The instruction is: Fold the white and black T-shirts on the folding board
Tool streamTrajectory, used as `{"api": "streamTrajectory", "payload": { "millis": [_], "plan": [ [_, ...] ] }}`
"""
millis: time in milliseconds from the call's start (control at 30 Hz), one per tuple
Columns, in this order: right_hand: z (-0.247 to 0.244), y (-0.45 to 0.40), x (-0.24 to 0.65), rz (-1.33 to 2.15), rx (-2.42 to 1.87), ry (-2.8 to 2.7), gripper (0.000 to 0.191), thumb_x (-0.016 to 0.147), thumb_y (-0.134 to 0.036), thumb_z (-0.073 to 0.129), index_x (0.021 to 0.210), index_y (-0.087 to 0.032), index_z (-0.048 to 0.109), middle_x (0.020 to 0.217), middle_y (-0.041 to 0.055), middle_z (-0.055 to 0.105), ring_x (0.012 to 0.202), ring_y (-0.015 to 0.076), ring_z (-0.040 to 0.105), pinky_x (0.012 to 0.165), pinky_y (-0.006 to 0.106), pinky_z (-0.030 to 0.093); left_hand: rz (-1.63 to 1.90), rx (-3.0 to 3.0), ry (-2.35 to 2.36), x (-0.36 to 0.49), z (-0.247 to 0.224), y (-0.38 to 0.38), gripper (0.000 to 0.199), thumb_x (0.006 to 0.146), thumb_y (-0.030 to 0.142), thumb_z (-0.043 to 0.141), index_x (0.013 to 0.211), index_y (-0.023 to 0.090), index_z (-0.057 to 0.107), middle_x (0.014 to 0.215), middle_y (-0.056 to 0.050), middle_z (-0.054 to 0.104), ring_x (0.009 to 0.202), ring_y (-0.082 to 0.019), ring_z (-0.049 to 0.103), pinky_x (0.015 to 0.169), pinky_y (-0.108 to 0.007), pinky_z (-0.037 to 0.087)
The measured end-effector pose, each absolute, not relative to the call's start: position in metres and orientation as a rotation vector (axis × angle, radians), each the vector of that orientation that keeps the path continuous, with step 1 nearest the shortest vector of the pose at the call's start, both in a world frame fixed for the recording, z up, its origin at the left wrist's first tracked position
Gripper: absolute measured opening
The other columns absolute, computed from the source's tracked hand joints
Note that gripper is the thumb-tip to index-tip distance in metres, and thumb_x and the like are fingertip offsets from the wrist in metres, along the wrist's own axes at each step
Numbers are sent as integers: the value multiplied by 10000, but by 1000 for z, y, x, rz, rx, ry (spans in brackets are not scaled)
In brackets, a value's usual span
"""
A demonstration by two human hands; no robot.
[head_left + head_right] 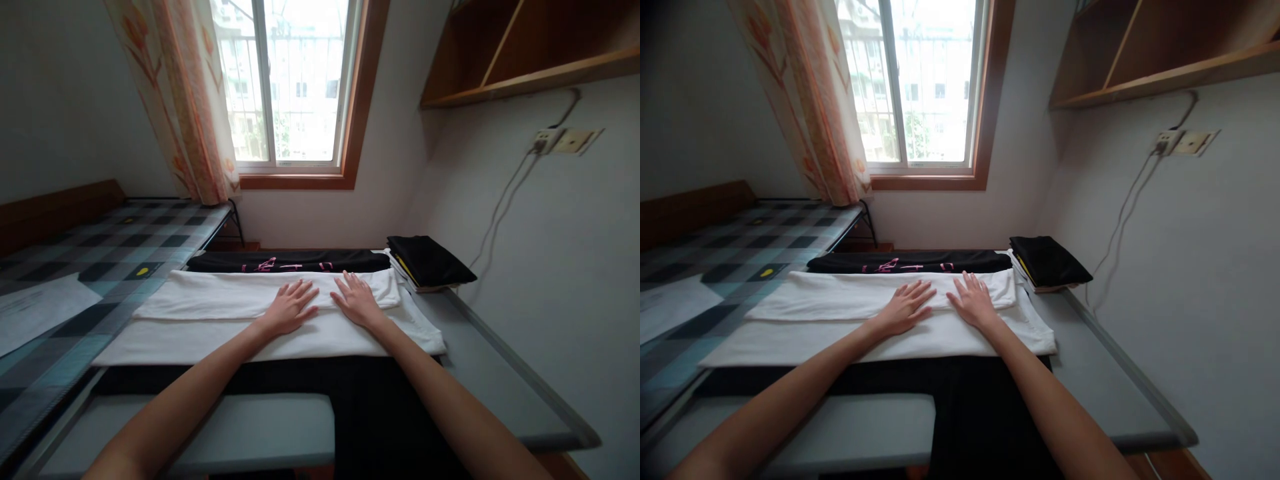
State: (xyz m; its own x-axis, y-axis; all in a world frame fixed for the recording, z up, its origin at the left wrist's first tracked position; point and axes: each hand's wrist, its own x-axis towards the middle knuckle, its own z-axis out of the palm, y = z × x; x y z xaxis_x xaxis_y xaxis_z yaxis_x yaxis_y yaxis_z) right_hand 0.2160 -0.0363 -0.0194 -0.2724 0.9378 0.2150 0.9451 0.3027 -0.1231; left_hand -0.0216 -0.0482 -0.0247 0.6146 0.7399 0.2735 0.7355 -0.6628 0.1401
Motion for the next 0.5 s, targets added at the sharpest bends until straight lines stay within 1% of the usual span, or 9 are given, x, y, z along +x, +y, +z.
{"api": "streamTrajectory", "payload": {
  "millis": [67,167,233,400,500],
  "plan": [
    [-25,-35,223,9,-1790,-2339,684,932,-627,206,1464,-230,369,1552,118,272,1427,287,215,1126,500,189,464,2790,1326,-29,-27,-42,510,982,485,284,1453,304,356,1525,-76,341,1413,-260,280,1113,-500,244],
    [-28,-33,245,41,-1917,-2295,700,923,-644,191,1483,-247,329,1558,109,255,1434,286,198,1133,519,172,444,2731,1463,-46,-29,-30,521,988,471,258,1452,262,369,1521,-87,344,1416,-258,275,1118,-489,252],
    [-27,-32,261,41,-2004,-2258,709,924,-636,197,1487,-223,323,1552,123,266,1431,291,207,1136,513,173,422,2692,1545,-63,-29,-22,535,979,487,276,1439,243,396,1510,-93,365,1409,-260,292,1122,-482,251],
    [-27,-28,277,23,-2065,-2244,744,923,-622,218,1484,-145,327,1541,160,278,1425,292,225,1150,459,174,349,2640,1666,-130,-27,-5,541,954,509,308,1405,248,450,1467,-89,436,1365,-240,368,1128,-452,244],
    [-27,-27,280,16,-2062,-2226,749,921,-617,231,1475,-125,345,1533,162,294,1426,292,223,1151,458,174,323,2591,1801,-184,-24,-1,563,947,493,287,1392,202,471,1420,-112,489,1320,-241,425,1119,-429,266]
  ]
}}
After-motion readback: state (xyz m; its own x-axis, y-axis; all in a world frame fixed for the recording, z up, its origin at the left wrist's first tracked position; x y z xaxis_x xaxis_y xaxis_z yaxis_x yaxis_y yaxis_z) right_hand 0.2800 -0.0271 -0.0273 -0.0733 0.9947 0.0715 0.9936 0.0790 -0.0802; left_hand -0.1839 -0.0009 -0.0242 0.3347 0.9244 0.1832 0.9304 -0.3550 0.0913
